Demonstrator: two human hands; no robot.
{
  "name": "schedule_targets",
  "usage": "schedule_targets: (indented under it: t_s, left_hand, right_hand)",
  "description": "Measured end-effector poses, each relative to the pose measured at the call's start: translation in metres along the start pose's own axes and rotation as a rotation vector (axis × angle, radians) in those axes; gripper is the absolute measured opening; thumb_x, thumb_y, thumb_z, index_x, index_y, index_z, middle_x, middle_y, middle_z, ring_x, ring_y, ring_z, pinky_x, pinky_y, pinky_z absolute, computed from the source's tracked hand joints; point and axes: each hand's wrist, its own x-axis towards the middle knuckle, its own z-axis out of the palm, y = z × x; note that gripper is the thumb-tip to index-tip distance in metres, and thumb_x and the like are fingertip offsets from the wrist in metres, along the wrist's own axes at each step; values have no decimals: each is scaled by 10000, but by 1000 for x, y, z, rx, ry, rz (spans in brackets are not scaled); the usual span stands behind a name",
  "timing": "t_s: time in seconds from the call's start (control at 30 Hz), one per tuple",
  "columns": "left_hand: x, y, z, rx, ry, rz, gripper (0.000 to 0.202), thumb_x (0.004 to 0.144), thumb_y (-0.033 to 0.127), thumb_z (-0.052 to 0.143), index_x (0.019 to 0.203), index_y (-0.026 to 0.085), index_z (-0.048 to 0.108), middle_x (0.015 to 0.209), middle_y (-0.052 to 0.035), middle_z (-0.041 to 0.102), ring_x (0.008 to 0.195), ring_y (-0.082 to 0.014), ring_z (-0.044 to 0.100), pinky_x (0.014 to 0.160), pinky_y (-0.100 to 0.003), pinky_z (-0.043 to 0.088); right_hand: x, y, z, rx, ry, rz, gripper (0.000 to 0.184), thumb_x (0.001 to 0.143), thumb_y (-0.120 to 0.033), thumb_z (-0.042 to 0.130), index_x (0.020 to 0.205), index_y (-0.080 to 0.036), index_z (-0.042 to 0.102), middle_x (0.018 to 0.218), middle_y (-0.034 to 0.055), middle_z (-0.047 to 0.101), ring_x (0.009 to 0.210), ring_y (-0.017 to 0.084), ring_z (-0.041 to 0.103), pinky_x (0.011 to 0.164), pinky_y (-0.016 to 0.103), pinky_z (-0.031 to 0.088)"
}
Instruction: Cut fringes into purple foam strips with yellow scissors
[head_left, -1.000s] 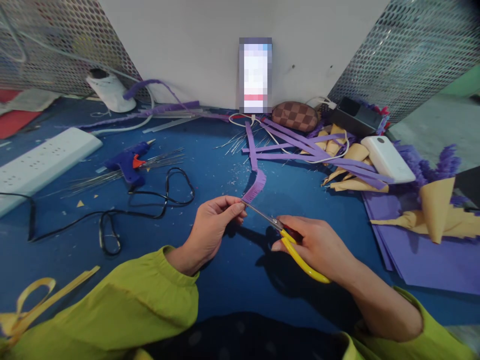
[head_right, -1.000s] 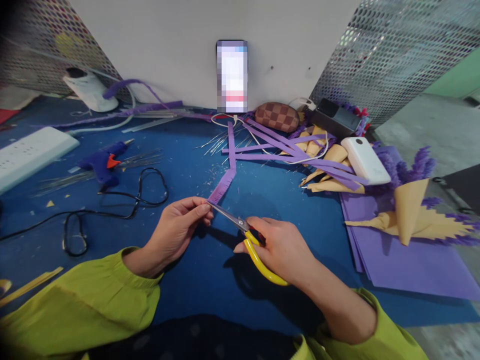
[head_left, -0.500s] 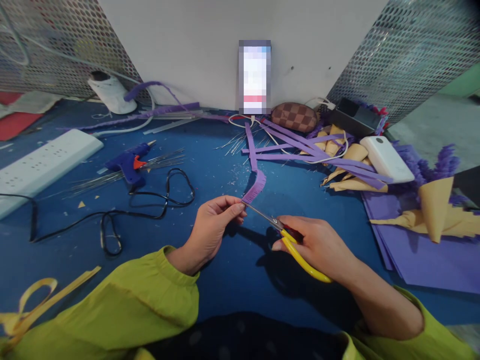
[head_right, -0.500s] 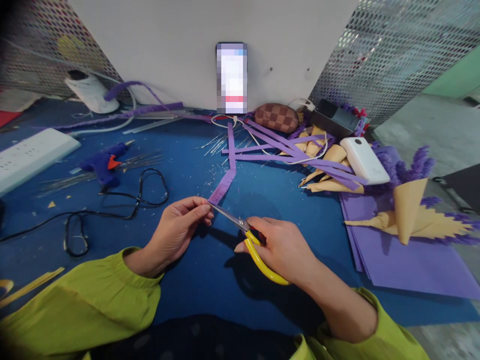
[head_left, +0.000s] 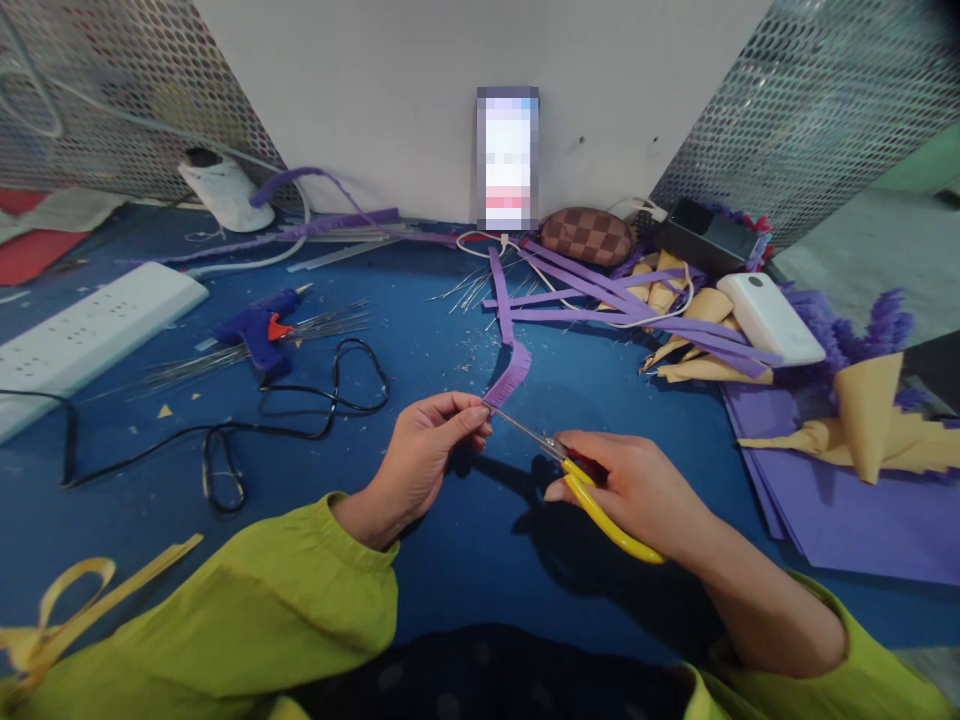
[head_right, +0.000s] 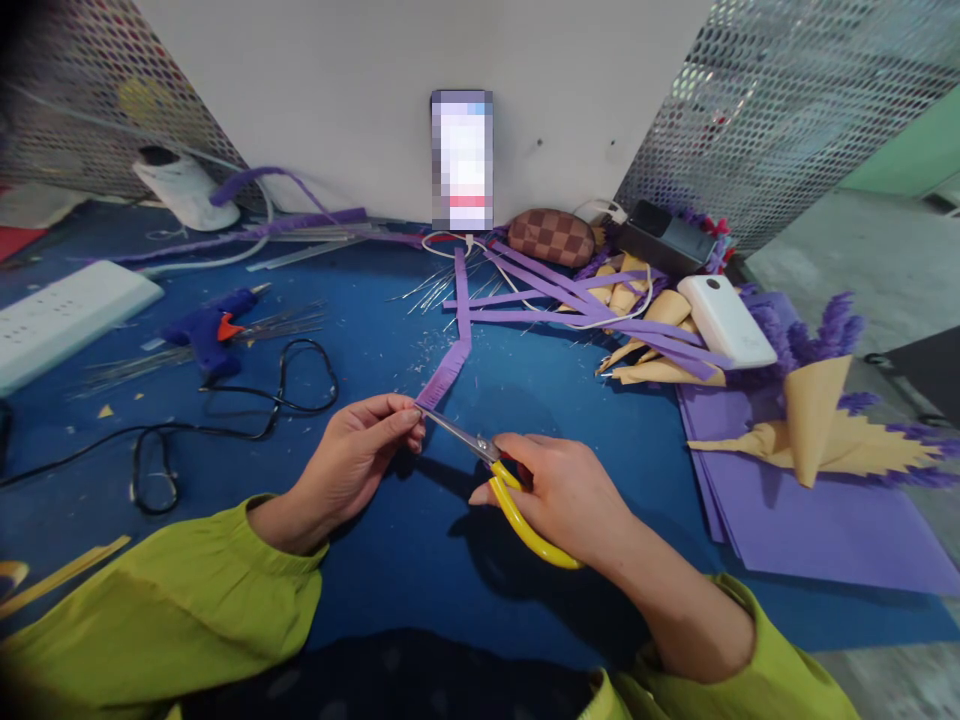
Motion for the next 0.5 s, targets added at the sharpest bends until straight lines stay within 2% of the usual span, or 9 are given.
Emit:
schedule_targets:
  t_s: [0.17, 0.33, 0.5]
  left_hand:
    - [0, 1, 2, 6, 35, 8, 152, 676, 253, 793, 714, 135, 704, 621, -13, 659, 569, -90, 568, 582, -196, 460]
    - [0, 0, 2, 0, 65, 13, 180, 651, 264, 810, 716, 130, 709, 608, -9, 655, 562, -91, 568, 580, -202, 463]
    - [-1, 0, 3, -24, 84, 18, 187, 631, 258, 819, 705, 126, 709, 590, -8, 653, 548, -91, 565, 577, -210, 465]
  right_hand:
    - [0, 1, 2, -25, 8, 11, 416, 842, -627, 578, 846, -212, 615, 696, -32, 598, 612, 116, 501, 575, 225, 313]
    - [0, 1, 5, -108, 49, 53, 472, 815, -654, 590, 1080, -269, 651, 796, -13, 657, 675, 146, 579, 605, 247, 368]
    - [-1, 1, 6, -173, 83, 25, 506, 827, -649, 573, 1136, -254, 644, 870, 20, 686, 709, 173, 625, 618, 272, 402]
